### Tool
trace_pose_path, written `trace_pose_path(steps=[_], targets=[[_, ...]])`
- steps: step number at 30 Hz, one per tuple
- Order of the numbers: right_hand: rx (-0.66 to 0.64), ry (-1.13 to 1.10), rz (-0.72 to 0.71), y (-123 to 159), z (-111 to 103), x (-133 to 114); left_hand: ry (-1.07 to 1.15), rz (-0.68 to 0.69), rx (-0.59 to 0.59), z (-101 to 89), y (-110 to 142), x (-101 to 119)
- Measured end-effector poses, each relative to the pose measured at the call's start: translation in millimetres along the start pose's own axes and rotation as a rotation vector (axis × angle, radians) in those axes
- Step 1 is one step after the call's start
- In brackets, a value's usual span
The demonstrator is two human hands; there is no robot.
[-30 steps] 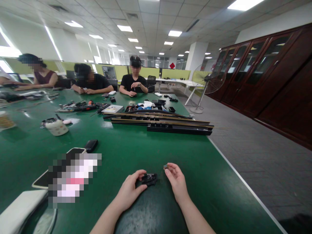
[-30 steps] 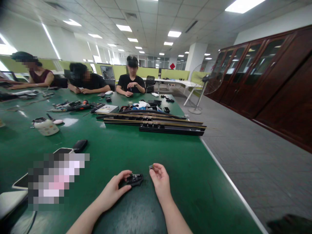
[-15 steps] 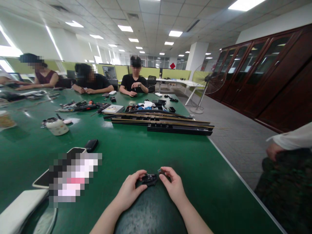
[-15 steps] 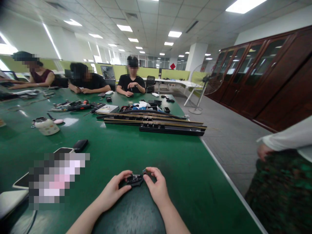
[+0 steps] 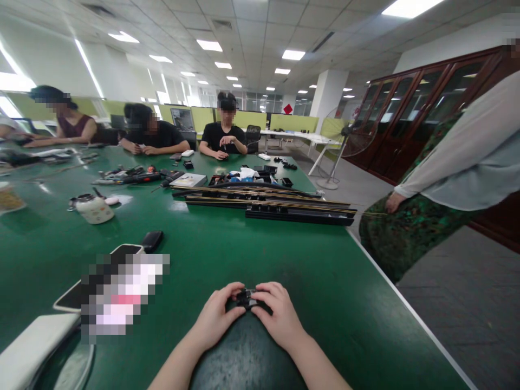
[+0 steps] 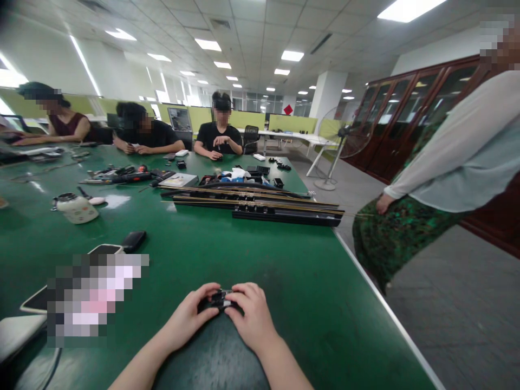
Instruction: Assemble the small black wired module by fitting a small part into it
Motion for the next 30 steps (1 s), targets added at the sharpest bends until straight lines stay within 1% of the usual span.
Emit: trace_pose_path(steps=[4,12,18,25,30], targets=[[-0.071,0.075,0.005,-0.8,9.0,-0.7,0.002,0.013,0.008,-0.8,-0.5,-1.2],[-0.082,-0.008,0.061,-1.9,6.4,4.6,0.000,0.000,-0.002,-0.9,0.2,-1.5],[-0.091,-0.002,0.077,-1.5,7.6,6.0,0.052,0.001,-0.005,0.4,-0.5,-5.8],[-0.090,0.006,0.095,-1.2,6.7,8.5,0.167,-0.018,-0.020,3.1,-2.7,-13.2],[-0.126,0.035,0.085,-0.8,8.7,5.4,0.289,-0.046,-0.022,2.5,-3.6,-9.7]])
Point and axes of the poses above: each hand's wrist, its own y-axis away from the middle knuckle, its own z-axis out of the palm, x = y × z, the point moved 10 cm from there along -y, towards the middle knuckle, and after that the axes turned 7 degrees about y, right-handed, at the moved point
